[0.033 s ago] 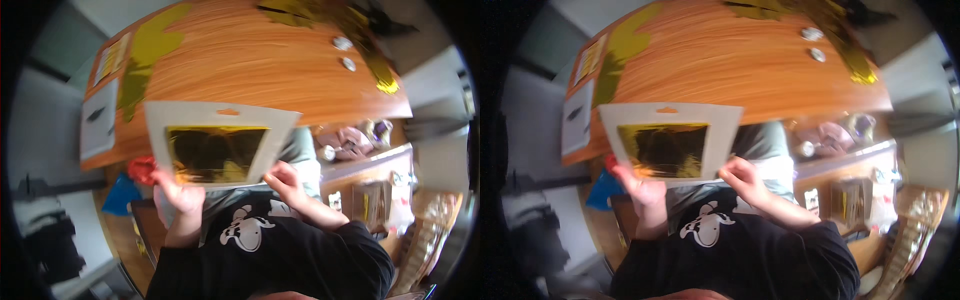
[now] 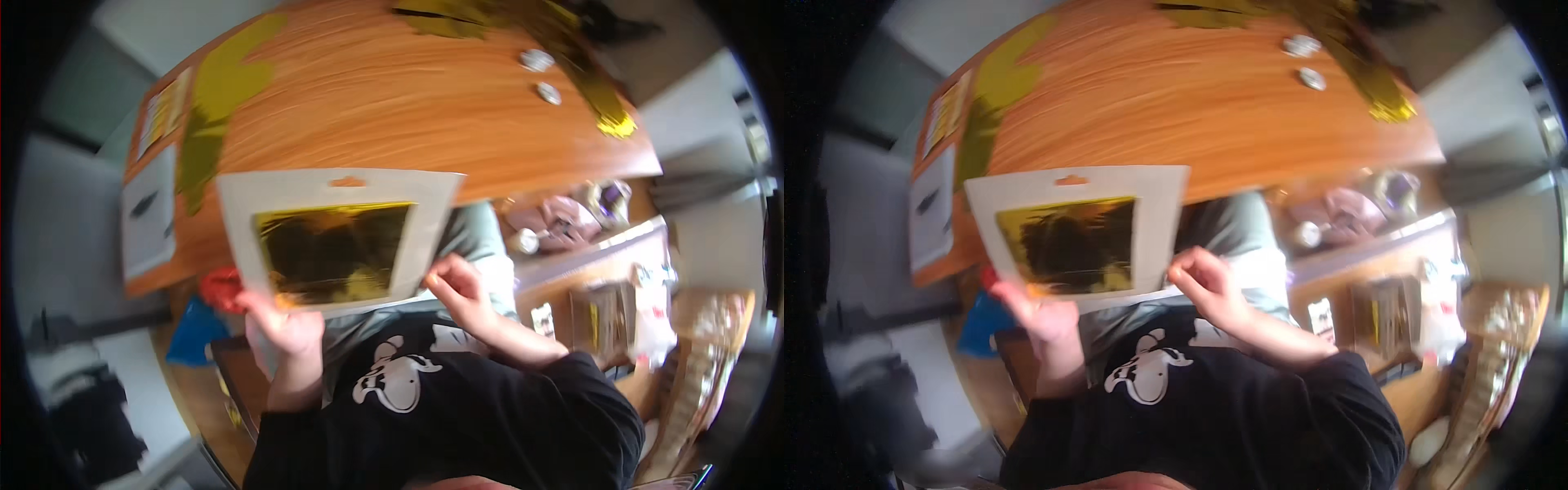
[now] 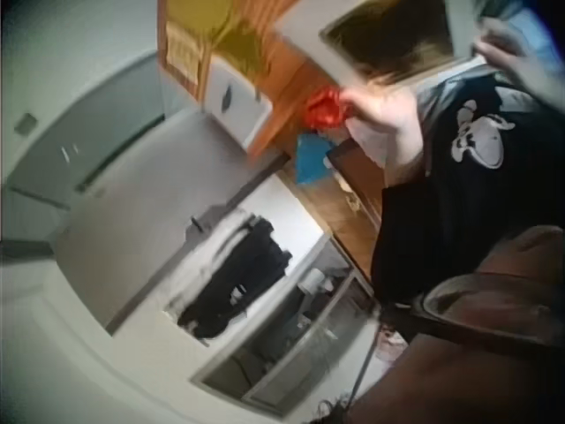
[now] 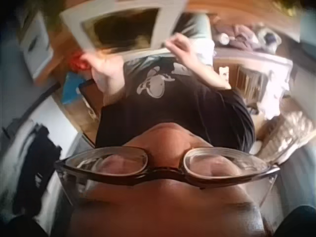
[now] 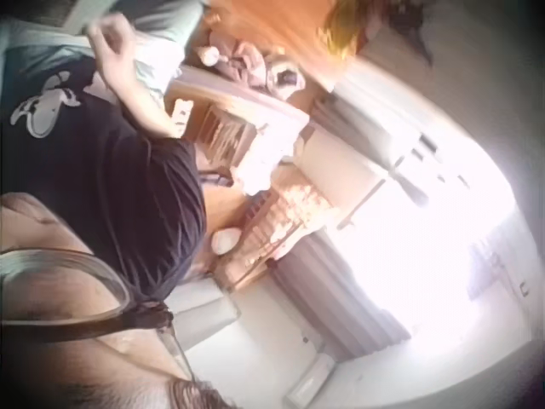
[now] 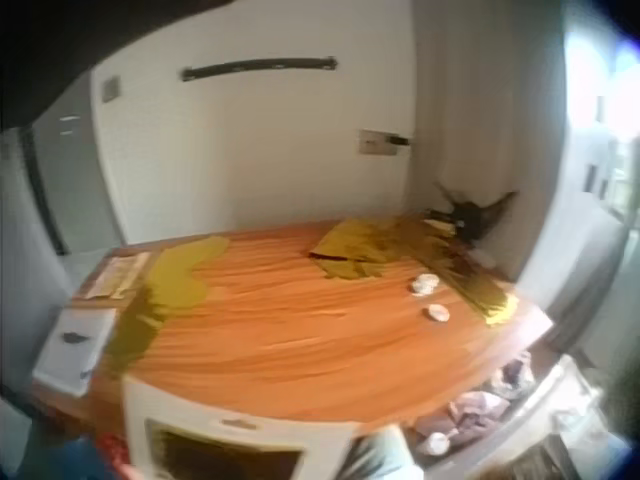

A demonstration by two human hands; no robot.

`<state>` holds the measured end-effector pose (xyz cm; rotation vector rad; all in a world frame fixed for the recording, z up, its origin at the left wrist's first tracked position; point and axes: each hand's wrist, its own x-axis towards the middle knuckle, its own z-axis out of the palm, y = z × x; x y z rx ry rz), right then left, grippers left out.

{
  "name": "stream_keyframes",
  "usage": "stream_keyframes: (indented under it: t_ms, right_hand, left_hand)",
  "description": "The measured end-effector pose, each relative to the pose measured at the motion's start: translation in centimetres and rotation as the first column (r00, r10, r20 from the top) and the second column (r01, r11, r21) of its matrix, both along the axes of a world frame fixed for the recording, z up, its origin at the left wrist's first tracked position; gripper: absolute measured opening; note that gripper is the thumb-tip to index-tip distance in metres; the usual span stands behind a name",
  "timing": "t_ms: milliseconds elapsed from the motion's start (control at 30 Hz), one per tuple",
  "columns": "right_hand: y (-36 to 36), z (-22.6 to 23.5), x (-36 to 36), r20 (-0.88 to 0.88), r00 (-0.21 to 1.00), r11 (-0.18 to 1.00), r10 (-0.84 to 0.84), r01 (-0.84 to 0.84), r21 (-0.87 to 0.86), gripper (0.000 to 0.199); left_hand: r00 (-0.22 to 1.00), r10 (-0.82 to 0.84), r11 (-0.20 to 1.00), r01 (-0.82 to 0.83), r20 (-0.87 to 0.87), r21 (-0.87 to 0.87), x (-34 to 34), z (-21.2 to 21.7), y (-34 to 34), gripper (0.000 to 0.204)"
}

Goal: The person folds a foil balloon by hand on a table, attaches it onto a cardboard backing card, and places the package into an organizer.

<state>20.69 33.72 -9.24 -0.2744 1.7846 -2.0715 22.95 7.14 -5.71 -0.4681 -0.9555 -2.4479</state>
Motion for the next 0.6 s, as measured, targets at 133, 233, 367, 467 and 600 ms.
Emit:
stream_keyframes:
  t_ms: [133, 233, 367, 467, 600]
  right_hand:
    - [3.8, 4.8, -2.0, -0.872, 0.374, 0.752, -0.316, 0.66, 0.01, 0.059]
    - [7.3, 9.5, -1.6, -0.831, 0.551, 0.792, 0.076, 0.473, 0.386, 0.042]
    - [15.8, 9.5, -0.8, -0.526, 0.806, 0.758, 0.272, 0.157, 0.632, 0.024]
    - [25.0, 11.4, 2.7, -0.387, 0.899, 0.358, -0.206, 0.438, 0.825, 0.025]
    - [37.7, 14.4, 8.4, -0.644, 0.765, -0.51, -0.028, 0.543, 0.667, 0.013]
  left_hand:
    - [0.908, 0.349, 0.84, -0.194, 0.231, -0.506, 2.3, -4.4, -0.2, 0.087]
    - [0.999, -0.019, 0.587, 0.041, 0.037, -0.809, 2.2, -6.0, 1.1, 0.101]
    - [0.984, -0.175, 0.775, 0.113, -0.039, -0.622, -0.5, -4.9, 7.9, 0.109]
    - [0.975, -0.216, 0.807, 0.213, 0.06, -0.551, -2.6, -4.2, 8.8, 0.107]
    - [0.971, -0.192, 0.751, 0.24, 0.145, -0.615, -2.7, -4.4, 7.4, 0.091]
